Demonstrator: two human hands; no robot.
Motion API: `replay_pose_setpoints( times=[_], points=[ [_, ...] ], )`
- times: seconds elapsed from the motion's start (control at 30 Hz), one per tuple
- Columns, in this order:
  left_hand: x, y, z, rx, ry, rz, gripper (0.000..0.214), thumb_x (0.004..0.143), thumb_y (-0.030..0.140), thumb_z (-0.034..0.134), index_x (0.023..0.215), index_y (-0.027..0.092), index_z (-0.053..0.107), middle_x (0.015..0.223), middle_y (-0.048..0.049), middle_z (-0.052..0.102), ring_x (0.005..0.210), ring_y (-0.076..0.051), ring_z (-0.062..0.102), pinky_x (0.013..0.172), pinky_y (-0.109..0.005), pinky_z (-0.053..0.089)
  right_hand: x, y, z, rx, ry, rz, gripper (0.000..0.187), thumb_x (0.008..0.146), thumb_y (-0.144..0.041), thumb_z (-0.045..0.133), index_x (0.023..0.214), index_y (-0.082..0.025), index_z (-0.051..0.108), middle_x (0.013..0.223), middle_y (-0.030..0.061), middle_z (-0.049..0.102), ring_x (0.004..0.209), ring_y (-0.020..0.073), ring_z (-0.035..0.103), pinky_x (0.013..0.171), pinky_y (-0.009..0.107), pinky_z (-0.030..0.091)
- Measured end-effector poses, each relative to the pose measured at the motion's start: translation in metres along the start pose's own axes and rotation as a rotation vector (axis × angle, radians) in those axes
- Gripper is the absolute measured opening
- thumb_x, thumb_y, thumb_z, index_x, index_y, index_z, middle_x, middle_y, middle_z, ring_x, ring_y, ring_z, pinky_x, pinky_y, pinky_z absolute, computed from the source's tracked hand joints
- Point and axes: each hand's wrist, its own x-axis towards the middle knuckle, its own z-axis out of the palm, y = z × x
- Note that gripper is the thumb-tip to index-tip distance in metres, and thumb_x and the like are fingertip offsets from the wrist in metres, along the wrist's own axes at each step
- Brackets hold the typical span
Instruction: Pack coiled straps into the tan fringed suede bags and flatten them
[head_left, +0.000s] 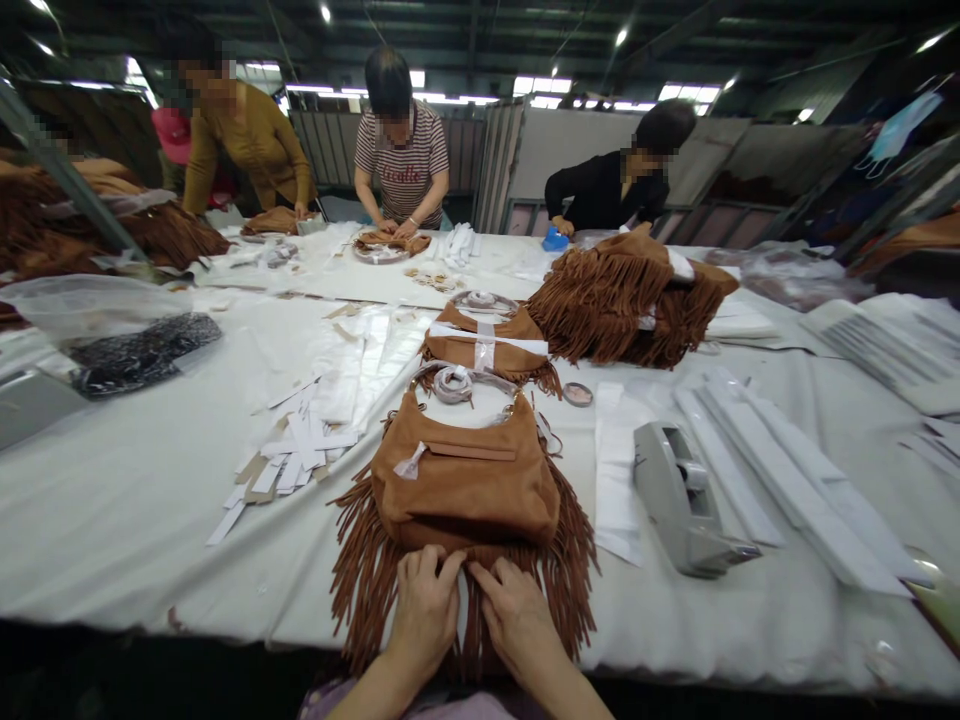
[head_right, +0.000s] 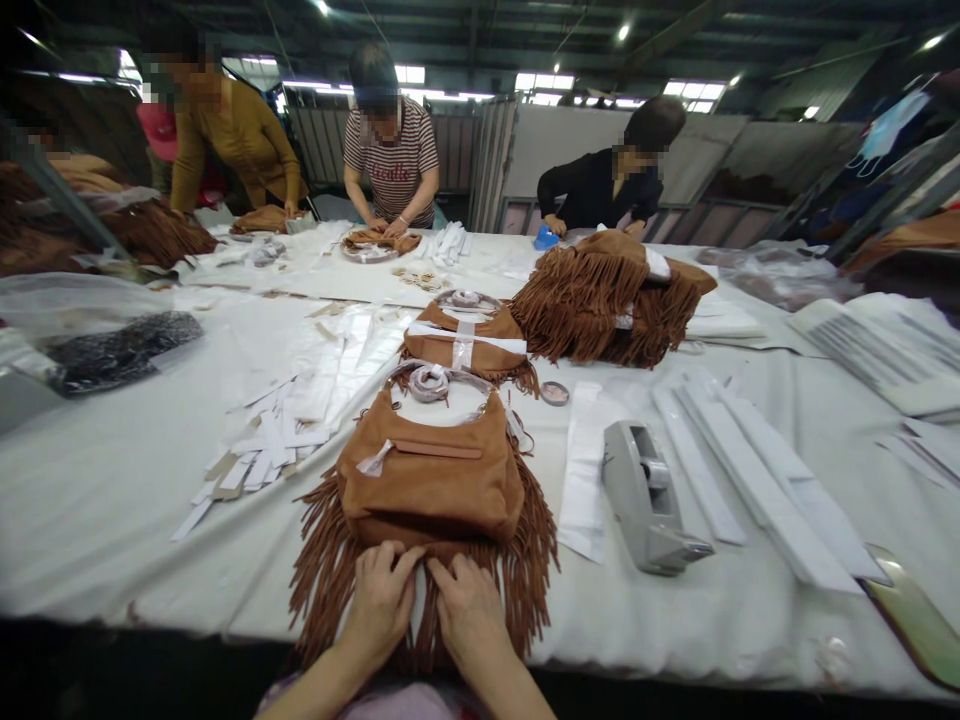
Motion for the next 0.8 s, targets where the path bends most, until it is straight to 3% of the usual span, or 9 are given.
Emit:
replay_pose_setpoints(
  times=[0.23,0.4,0.53,0.7,0.8],
  points=[
    [0.002,0.002,0.008,-0.015,0.046,-0.095,0.021,0.09,0.021,0.046,0.107,0.019,0.058,0.092,-0.0054,0.055,0.084,-0.022,0.049,0.077,-0.036,0.039,0.002,0.001,0.0,-0.04,-0.136,0.005,0.047,0.084,-0.009,0.046,0.126,-0.029,0.053,0.099,0.0082,0.056,0.088,0.0212,0.053,0.076,0.033,0.041],
    [0.009,0.006,0.015,0.035,0.067,-0.148,0.023,0.089,0.023,0.049,0.11,0.019,0.057,0.093,-0.0053,0.055,0.087,-0.022,0.049,0.08,-0.036,0.038,-0.001,0.005,-0.002,-0.029,-0.139,-0.014,0.051,0.083,-0.007,0.045,0.128,-0.031,0.049,0.099,0.0071,0.055,0.088,0.0202,0.052,0.076,0.032,0.039],
    [0.012,0.006,0.018,0.061,0.028,-0.185,0.026,0.088,0.025,0.05,0.113,0.019,0.056,0.095,-0.0056,0.055,0.089,-0.023,0.049,0.08,-0.037,0.037,-0.007,0.0,-0.003,-0.037,-0.108,0.003,0.044,0.083,-0.009,0.047,0.121,-0.03,0.053,0.096,0.006,0.055,0.088,0.0205,0.051,0.075,0.032,0.037],
    [0.015,0.008,0.016,0.051,-0.028,-0.217,0.031,0.086,0.02,0.049,0.116,0.02,0.054,0.099,-0.006,0.054,0.092,-0.024,0.047,0.081,-0.038,0.035,-0.009,-0.016,0.005,-0.001,0.023,0.19,0.021,0.087,-0.023,0.05,0.106,-0.026,0.058,0.097,0.0052,0.056,0.09,0.0212,0.051,0.079,0.034,0.036],
    [0.017,0.008,0.012,0.029,-0.077,-0.22,0.036,0.083,0.013,0.047,0.117,0.02,0.053,0.101,-0.0062,0.054,0.094,-0.024,0.046,0.082,-0.039,0.034,-0.003,-0.024,0.007,-0.013,0.022,0.324,0.014,0.083,-0.018,0.053,0.095,-0.023,0.058,0.095,0.0047,0.057,0.089,0.0215,0.052,0.078,0.034,0.036]
  ],
)
